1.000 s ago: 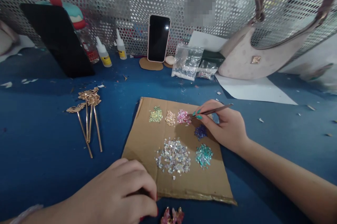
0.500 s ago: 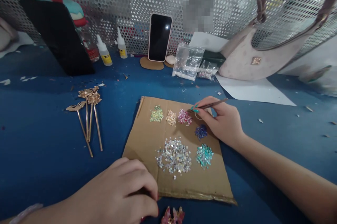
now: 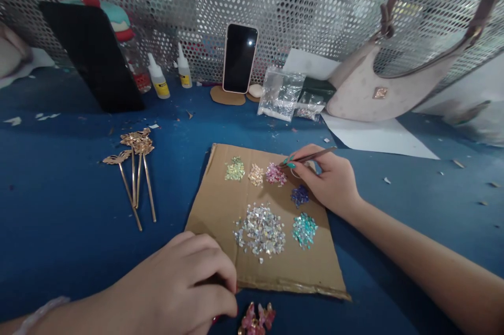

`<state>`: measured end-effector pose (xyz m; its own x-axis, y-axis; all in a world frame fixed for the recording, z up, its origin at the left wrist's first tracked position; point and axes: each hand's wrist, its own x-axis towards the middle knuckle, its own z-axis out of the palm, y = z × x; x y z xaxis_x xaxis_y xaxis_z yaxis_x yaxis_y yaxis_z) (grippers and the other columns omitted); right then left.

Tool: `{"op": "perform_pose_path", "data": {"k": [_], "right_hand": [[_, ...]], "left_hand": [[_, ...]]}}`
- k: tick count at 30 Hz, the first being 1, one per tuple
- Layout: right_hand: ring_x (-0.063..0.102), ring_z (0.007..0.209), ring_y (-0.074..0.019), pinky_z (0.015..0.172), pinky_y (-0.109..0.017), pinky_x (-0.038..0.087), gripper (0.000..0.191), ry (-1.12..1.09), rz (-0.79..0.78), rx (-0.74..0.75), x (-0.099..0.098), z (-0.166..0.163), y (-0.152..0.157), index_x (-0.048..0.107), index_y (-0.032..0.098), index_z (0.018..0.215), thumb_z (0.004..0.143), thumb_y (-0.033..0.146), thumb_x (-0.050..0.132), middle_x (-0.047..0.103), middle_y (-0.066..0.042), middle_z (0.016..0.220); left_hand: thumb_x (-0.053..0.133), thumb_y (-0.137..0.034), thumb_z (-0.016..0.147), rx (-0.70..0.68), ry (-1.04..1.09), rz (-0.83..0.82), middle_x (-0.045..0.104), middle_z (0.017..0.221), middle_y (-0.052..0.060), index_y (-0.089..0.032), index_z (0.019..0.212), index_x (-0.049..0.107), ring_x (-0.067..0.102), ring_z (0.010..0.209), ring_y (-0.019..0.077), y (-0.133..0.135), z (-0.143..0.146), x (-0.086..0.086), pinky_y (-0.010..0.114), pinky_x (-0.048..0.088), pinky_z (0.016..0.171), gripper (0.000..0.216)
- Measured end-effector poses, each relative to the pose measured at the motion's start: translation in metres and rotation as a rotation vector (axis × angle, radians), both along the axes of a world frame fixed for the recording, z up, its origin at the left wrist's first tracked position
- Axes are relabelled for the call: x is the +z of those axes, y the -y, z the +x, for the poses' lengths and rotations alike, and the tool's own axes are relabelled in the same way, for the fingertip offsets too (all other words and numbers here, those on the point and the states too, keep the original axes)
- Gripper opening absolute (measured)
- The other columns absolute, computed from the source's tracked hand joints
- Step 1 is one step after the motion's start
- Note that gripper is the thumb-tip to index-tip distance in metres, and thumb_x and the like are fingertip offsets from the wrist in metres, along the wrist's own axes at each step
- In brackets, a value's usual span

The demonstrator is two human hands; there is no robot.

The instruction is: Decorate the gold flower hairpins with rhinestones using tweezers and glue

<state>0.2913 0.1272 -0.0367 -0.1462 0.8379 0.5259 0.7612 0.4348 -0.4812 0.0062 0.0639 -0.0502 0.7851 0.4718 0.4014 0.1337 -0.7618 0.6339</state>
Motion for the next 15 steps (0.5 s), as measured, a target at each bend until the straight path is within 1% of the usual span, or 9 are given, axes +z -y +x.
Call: {"op": "perform_pose_path", "data": {"k": [8,15], "right_hand": [[0.063,0.061,-0.0158,0.051,-0.028,0.050,0.005,0.009,0.004,0.004,0.0013,-0.0002,-0.0001,0.062,0.020,0.079,0.080,0.021,0.058,0.069,-0.004,0.079],[0.063,0.062,-0.0157,0.051,-0.028,0.050,0.004,0.009,-0.001,0.004,0.0006,0.0001,-0.0001,0.061,0.021,0.079,0.080,0.020,0.057,0.069,-0.003,0.078]], "left_hand": [[0.042,-0.009,0.085,0.003,-0.004,0.021,0.063,0.088,-0.001,-0.024,0.087,0.059,0.053,0.077,0.0126,-0.0005,0.0000,-0.0022,0.026,0.038,0.067,0.023],[0.046,-0.008,0.084,-0.014,-0.029,0.027,0.062,0.089,0.000,-0.023,0.088,0.057,0.053,0.078,0.0128,-0.0005,-0.0011,-0.0028,0.026,0.038,0.068,0.019]]}}
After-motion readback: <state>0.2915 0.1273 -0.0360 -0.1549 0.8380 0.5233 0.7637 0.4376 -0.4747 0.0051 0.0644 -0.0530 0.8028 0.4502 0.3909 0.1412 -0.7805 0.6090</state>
